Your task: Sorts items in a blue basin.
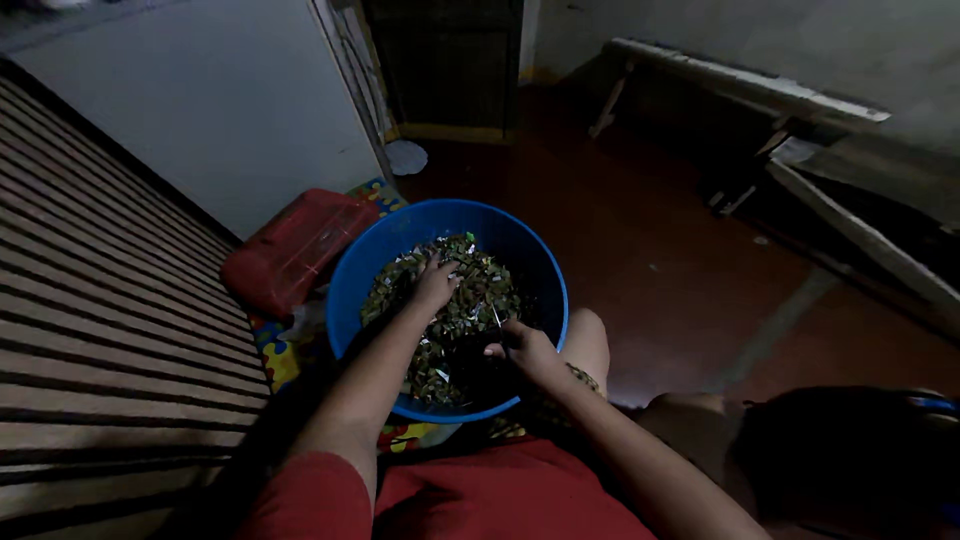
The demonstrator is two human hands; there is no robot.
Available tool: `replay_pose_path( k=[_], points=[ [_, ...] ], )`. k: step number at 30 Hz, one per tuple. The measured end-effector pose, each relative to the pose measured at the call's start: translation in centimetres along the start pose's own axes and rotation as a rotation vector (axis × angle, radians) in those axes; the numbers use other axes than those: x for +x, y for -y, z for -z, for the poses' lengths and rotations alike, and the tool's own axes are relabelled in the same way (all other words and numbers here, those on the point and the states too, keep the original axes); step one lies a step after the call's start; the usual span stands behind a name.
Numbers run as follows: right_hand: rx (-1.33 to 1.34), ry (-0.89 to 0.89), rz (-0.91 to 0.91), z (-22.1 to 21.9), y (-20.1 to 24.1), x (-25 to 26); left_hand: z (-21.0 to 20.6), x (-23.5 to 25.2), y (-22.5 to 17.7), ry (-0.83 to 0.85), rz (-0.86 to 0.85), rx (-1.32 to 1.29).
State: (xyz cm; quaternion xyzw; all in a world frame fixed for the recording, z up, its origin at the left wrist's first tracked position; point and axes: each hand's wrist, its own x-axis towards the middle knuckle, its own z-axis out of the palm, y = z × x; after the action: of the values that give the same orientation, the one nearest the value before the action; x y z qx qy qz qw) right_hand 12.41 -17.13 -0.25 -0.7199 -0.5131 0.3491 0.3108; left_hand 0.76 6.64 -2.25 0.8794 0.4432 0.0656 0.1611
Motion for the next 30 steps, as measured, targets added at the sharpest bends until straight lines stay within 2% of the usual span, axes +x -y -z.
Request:
replay_pose_path(
  k=[4, 7, 11, 16, 21, 30],
  points=[
    [0.001, -0.007, 0.006, 0.0, -0.1, 0.0, -1.0, 1.2, 0.4, 0.053, 0.060, 0.093],
    [0.019, -0.022, 0.011, -0.1, -0.2, 0.0, -0.3, 0.5, 0.4, 0.002, 0.082, 0.050],
    [0.000, -0.006, 0.009, -0.2, 0.0, 0.0, 1.9, -1.1, 0.4, -0.152, 0.049, -0.106],
    [0.012, -0.023, 0.016, -0.2, -0.1, 0.0, 5.3, -4.8, -1.7, -0.235, 0.058, -0.493],
    [0.041, -0.027, 0.021, -0.1, -0.1, -0.2, 4.4, -7.2, -3.3, -0.148, -0.019, -0.936],
    [0.121, -0.144, 0.081, -0.5, -1.0, 0.0, 1.7, -8.6, -4.6, -0.044, -0.073, -1.088]
  ],
)
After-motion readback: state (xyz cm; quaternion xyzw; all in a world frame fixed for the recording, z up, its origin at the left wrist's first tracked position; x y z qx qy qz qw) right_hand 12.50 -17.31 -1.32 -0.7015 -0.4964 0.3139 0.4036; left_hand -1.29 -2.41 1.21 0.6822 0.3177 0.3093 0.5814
